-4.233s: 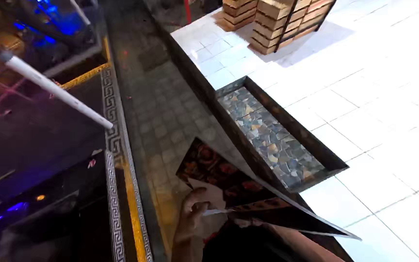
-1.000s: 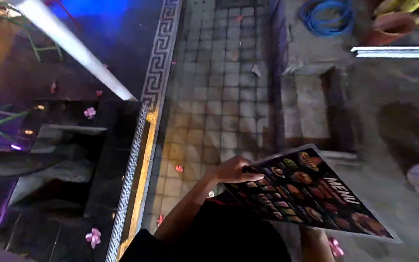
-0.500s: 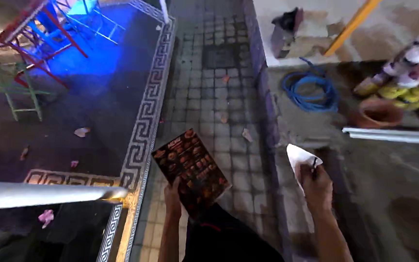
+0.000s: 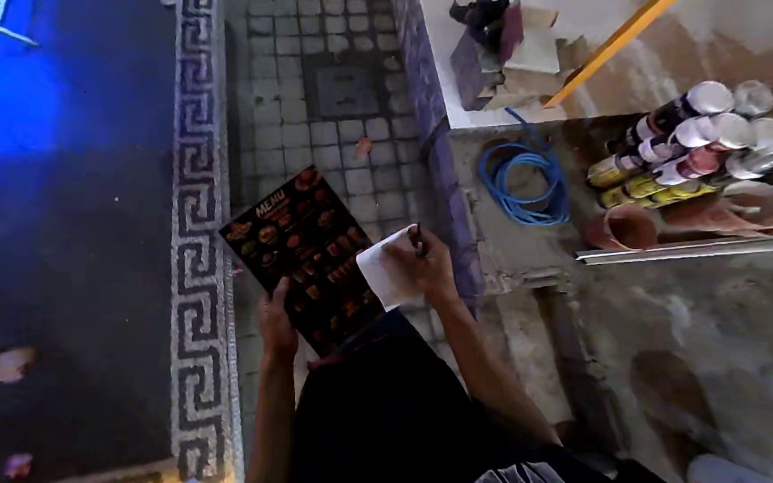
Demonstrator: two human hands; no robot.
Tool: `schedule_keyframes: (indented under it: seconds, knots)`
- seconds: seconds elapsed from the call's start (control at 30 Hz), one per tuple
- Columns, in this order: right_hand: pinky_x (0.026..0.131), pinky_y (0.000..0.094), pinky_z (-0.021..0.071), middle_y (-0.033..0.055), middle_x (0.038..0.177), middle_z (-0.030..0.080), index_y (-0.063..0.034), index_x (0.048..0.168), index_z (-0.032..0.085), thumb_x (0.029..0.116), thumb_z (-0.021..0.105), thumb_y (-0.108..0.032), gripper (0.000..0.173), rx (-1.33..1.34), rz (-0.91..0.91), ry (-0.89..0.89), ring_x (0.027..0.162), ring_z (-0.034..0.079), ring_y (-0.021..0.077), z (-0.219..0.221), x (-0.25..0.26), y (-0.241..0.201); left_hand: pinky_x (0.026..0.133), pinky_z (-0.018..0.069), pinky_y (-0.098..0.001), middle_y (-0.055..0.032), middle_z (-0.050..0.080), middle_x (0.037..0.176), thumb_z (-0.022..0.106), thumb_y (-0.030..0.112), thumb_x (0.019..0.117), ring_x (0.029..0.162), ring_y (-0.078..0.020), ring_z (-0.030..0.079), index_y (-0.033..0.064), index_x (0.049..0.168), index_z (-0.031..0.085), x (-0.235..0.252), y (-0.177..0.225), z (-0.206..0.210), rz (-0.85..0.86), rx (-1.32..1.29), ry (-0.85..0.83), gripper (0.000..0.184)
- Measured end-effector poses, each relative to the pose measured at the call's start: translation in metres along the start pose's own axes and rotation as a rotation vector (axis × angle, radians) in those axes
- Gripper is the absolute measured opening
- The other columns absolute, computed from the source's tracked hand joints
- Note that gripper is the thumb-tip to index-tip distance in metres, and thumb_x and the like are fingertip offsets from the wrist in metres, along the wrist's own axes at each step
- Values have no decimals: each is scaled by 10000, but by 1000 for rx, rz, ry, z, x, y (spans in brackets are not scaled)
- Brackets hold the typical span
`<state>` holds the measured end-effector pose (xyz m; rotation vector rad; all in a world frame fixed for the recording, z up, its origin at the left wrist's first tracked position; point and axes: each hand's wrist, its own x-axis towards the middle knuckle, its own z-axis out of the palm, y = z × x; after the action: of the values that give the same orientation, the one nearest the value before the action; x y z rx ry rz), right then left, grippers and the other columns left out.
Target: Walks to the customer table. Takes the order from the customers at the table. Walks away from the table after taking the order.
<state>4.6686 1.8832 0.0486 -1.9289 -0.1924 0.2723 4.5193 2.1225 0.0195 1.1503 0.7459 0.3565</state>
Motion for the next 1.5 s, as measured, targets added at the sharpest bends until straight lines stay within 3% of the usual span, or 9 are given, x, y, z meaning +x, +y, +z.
schedule_keyframes:
  seconds: [0.13,0.23,0.33,0.6,0.87,1.0,1.3,1.43,1.5]
  knots:
    - [729,383,584,60,928,720,-94,1176,713,856,832,-344,422,12,146,75,786,669,143,55,143,-26,787,633,-387,-72,725,954,487,226,1069,863,-170,723,23,1217,595,140,52,25,26,-11,-71,274]
    - [660,412,556,77,809,656,-44,1048,702,916,745,-343,329,63,237,-67,701,622,171,104,265,-29,776,635,-368,-48,729,913,487,221,1058,833,-146,725,14,1160,613,259,76,28,51,41,-48,263]
    - [719,391,580,90,911,694,-49,1142,699,920,760,-366,391,120,304,-309,775,656,166,165,392,-41,775,630,-367,-66,725,911,479,216,1063,825,-153,720,-3,1166,610,373,96,23,5,22,2,275]
    - [900,453,572,128,1153,701,-68,1300,640,931,756,-246,426,34,326,-698,1015,681,219,354,685,-177,773,637,-387,-103,728,947,470,212,1074,854,-186,730,-7,1192,596,602,232,11,-21,-179,323,280]
    - [703,312,570,59,924,680,-57,1194,649,896,790,-169,348,31,332,-874,775,644,121,564,881,-275,897,612,-428,-146,705,1123,474,222,1085,1014,-224,712,-12,1339,527,816,325,-77,-84,-285,488,350]
    - [788,350,591,110,1060,676,-35,1323,593,913,776,-171,470,27,461,-791,875,663,159,641,946,-380,903,609,-394,-115,702,1145,472,240,1086,1032,-186,703,0,1361,526,915,447,-119,-187,-224,488,369]
    - [799,374,595,108,1018,714,-36,1273,641,902,784,-148,413,61,271,-651,866,688,164,737,1099,-655,879,609,-326,-55,721,1059,461,196,1082,968,-126,710,-6,1288,559,1119,746,-183,-96,13,243,305]
    - [853,386,606,105,1024,732,-24,1196,690,898,778,-269,395,30,114,-449,922,709,173,775,1178,-682,781,625,-325,-35,739,948,564,158,1026,846,-122,719,-19,1197,614,1229,806,-194,21,99,133,251]
    - [794,370,614,97,949,732,6,1116,703,906,752,-248,334,7,24,-358,851,708,150,809,1227,-684,838,627,-335,-23,759,973,620,80,975,894,-116,732,-4,1167,641,1285,831,-193,76,63,89,211]
